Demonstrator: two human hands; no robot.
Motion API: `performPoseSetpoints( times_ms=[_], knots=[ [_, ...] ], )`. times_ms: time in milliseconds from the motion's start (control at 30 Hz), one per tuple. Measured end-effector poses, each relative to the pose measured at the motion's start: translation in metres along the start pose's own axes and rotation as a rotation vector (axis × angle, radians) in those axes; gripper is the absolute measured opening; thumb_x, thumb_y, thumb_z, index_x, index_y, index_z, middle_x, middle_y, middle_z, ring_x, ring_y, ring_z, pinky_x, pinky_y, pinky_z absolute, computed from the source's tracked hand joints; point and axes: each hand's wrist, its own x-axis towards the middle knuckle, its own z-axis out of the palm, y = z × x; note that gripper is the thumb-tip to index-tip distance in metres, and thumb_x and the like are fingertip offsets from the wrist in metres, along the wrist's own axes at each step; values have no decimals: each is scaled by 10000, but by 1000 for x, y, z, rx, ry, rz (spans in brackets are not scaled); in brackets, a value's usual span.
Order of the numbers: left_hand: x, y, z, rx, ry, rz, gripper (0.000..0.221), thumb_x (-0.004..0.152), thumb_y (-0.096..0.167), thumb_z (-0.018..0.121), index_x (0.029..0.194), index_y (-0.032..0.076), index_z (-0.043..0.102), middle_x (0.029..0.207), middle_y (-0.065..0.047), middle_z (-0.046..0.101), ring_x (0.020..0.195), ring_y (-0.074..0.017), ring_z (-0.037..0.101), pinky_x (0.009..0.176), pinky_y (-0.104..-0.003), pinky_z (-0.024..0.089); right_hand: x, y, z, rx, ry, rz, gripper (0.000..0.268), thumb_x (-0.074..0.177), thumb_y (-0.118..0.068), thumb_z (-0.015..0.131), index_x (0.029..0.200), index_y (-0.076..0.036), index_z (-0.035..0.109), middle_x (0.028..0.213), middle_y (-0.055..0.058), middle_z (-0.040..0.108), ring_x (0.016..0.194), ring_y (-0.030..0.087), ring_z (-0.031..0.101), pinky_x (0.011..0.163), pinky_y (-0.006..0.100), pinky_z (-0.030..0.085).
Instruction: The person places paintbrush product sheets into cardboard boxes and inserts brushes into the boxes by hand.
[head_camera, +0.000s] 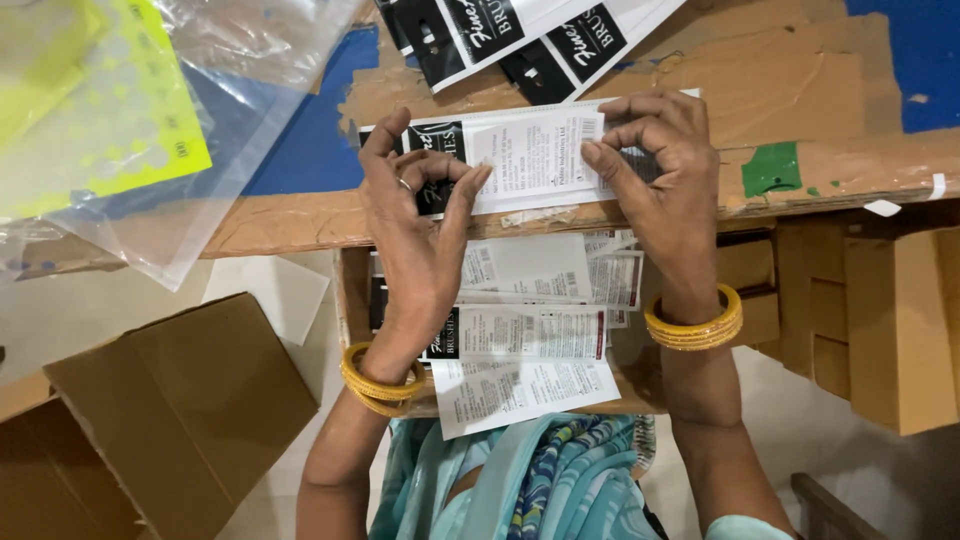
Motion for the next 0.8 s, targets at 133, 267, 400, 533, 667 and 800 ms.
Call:
performPoseSetpoints(
  times_ms=[133,267,400,533,667,800],
  knots=[
    [0,-3,2,16,16,10,697,985,115,795,1493,-41,344,935,-32,723,1128,-193,634,1124,-412,385,-1,1,2,3,4,1,203,994,-177,830,991,2,735,1238,98,716,1302,243,536,1094,401,475],
    [1,-5,1,64,4,44,690,982,113,796,1487,-39,352,907,-24,727,1132,-193,624,1140,-433,348,-1,0,3,4,7,14,206,996,-185,834,986,-4,735,1235,96,715,1301,237,536,1080,396,486],
    [-1,-6,2,61,-8,56,682,998,108,776,1502,-40,342,919,-24,722,1154,-185,604,1154,-438,331,-2,1,2,-28,2,5,201,1009,-187,835,995,-8,744,1233,98,721,1309,241,533,1098,404,481],
    [-2,-9,3,57,-20,59,680,1024,105,751,1527,-48,319,932,-17,715,1184,-179,598,1167,-432,342,-2,1,3,-48,3,-4,194,1020,-178,831,1006,-6,742,1243,97,721,1321,247,528,1109,408,471],
    [0,-9,3,95,-9,84,670,1016,102,748,1513,-53,327,917,-12,724,1172,-188,593,1145,-441,329,-2,2,4,-58,5,-15,186,1017,-166,834,1003,-7,738,1246,95,720,1311,249,531,1116,411,466],
    [1,-8,5,168,-3,84,648,1000,126,761,1476,-67,366,920,-37,729,1096,-181,631,1153,-471,322,-6,7,8,-126,20,-44,183,994,-136,857,983,-14,721,1283,106,690,1308,266,534,1129,417,473]
  ],
)
